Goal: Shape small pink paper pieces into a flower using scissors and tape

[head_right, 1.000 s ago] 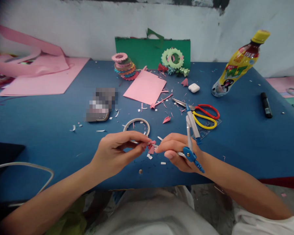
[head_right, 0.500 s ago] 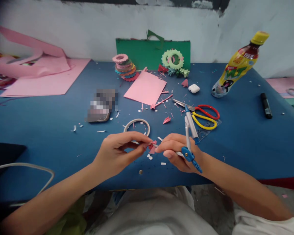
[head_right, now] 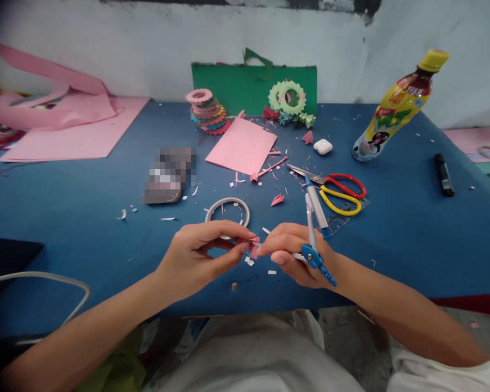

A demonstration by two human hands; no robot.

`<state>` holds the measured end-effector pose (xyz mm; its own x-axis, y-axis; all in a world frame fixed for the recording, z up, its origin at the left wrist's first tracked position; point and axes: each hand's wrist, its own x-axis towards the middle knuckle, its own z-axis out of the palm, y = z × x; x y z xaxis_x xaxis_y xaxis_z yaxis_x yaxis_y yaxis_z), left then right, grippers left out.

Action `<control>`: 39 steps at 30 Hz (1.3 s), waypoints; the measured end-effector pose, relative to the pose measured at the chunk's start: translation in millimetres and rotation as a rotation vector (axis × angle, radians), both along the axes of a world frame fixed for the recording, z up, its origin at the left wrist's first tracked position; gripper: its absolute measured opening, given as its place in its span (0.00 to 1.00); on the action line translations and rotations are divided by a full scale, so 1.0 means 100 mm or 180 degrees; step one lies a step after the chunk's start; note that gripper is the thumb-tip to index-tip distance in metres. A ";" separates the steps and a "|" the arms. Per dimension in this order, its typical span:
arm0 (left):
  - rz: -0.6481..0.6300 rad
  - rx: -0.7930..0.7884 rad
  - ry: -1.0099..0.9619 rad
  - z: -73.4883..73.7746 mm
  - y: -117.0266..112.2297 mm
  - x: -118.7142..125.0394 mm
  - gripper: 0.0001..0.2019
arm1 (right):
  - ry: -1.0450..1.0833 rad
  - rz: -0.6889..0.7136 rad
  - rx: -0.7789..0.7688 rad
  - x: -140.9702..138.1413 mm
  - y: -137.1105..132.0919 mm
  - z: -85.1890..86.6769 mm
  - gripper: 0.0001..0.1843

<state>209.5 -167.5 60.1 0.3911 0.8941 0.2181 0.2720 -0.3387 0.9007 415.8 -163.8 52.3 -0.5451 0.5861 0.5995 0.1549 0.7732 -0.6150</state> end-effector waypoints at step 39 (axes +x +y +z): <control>-0.0104 0.0606 0.0431 -0.07 0.07 -0.02 0.06 | 0.0215 -0.0521 -0.0835 -0.11 0.06 -0.17 0.05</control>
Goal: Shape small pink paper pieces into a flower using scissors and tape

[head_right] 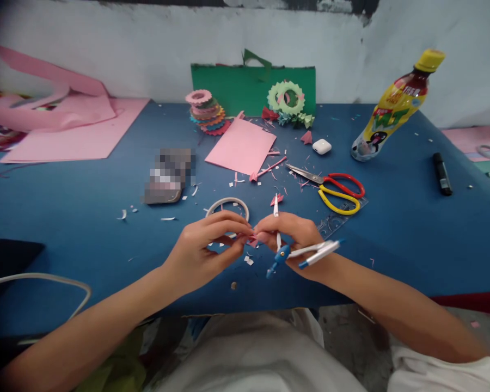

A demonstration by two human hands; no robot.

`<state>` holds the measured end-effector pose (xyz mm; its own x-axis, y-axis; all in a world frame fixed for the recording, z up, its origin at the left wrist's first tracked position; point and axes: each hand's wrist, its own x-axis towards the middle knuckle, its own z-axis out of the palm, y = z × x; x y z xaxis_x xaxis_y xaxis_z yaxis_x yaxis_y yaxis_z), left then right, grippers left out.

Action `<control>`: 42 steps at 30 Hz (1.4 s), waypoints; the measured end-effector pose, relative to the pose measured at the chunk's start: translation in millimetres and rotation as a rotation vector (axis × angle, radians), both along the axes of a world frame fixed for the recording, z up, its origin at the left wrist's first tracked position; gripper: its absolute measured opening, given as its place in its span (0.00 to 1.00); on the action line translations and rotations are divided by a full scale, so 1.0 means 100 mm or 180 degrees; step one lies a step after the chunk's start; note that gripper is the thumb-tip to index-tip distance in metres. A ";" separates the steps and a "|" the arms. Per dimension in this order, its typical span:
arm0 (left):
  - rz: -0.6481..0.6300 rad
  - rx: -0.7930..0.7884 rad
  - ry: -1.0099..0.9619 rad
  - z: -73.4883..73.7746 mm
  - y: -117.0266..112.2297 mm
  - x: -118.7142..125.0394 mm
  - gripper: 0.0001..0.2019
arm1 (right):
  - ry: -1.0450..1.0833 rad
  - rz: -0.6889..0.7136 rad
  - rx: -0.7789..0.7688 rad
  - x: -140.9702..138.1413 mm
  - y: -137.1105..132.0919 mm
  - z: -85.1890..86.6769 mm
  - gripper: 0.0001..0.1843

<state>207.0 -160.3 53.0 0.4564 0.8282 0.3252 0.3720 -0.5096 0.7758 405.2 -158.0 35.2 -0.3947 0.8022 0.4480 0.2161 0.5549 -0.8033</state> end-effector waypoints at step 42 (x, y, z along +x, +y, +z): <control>-0.0035 0.0685 0.0258 -0.08 0.06 -0.04 0.02 | 0.0011 0.0257 0.0442 -0.05 0.03 -0.16 0.05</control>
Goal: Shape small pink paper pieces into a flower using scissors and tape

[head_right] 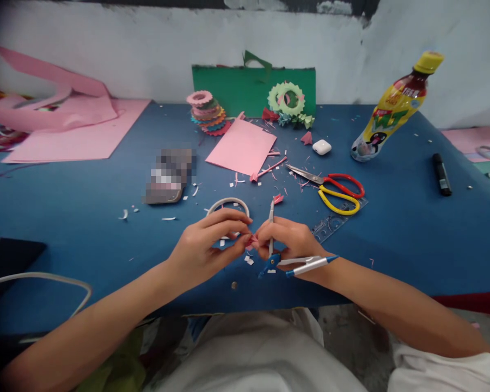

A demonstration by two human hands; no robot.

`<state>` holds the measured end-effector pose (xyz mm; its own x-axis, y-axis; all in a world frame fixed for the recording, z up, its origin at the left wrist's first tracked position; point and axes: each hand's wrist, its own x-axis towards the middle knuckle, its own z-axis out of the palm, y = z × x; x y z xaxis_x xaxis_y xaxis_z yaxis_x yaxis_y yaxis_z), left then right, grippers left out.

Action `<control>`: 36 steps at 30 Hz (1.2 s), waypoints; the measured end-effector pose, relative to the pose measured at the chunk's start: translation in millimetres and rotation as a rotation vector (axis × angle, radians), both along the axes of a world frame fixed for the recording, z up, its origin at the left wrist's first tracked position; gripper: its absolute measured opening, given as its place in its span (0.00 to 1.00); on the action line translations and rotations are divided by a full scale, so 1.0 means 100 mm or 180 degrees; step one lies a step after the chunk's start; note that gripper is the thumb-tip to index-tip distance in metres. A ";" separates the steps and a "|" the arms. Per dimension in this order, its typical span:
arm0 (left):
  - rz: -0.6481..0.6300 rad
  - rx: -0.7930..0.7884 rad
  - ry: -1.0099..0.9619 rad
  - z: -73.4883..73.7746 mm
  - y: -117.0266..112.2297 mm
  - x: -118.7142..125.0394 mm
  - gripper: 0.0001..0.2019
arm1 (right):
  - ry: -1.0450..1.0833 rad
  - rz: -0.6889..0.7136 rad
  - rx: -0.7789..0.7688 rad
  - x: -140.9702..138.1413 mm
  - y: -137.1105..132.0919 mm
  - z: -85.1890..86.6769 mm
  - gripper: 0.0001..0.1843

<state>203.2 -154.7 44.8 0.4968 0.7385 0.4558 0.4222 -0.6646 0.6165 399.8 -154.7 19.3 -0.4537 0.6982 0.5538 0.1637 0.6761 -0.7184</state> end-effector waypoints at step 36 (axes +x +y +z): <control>-0.0060 -0.2955 -0.1368 0.08 0.05 0.03 0.08 | 0.0953 0.0072 -0.1349 0.13 -0.01 0.08 0.16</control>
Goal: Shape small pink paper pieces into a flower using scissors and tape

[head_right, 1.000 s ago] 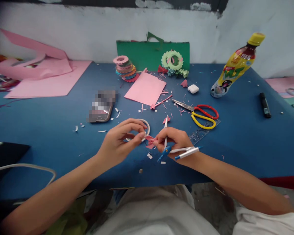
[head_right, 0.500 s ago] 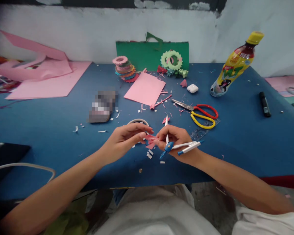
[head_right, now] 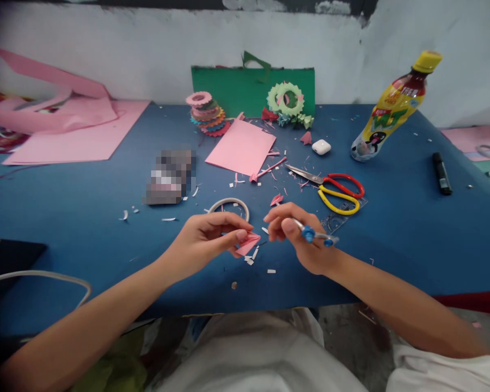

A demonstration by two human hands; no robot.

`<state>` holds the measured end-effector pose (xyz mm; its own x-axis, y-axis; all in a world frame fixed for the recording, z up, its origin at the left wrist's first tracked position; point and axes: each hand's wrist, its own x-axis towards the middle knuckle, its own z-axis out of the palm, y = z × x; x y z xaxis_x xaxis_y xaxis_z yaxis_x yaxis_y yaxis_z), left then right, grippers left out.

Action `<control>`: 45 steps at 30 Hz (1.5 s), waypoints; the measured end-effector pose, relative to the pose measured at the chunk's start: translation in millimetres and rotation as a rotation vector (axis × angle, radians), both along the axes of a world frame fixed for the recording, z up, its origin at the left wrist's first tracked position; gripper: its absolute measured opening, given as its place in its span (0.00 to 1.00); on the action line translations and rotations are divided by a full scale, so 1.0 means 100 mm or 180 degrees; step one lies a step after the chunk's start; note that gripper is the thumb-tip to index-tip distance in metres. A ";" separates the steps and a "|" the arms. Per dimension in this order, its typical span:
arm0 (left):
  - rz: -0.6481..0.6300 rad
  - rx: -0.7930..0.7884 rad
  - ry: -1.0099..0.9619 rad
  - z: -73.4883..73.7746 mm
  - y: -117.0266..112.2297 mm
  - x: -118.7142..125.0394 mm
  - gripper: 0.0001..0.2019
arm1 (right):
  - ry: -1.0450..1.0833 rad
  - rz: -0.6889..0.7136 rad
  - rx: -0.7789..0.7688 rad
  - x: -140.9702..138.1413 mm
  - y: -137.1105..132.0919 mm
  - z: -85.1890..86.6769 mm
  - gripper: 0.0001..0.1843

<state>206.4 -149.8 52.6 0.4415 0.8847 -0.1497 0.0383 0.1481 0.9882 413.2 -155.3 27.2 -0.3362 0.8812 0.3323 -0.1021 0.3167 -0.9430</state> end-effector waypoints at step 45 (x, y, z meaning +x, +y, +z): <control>-0.0225 0.0007 0.0267 0.09 -0.11 0.04 0.05 | -0.1407 0.0132 0.3078 -0.03 -0.09 0.21 0.10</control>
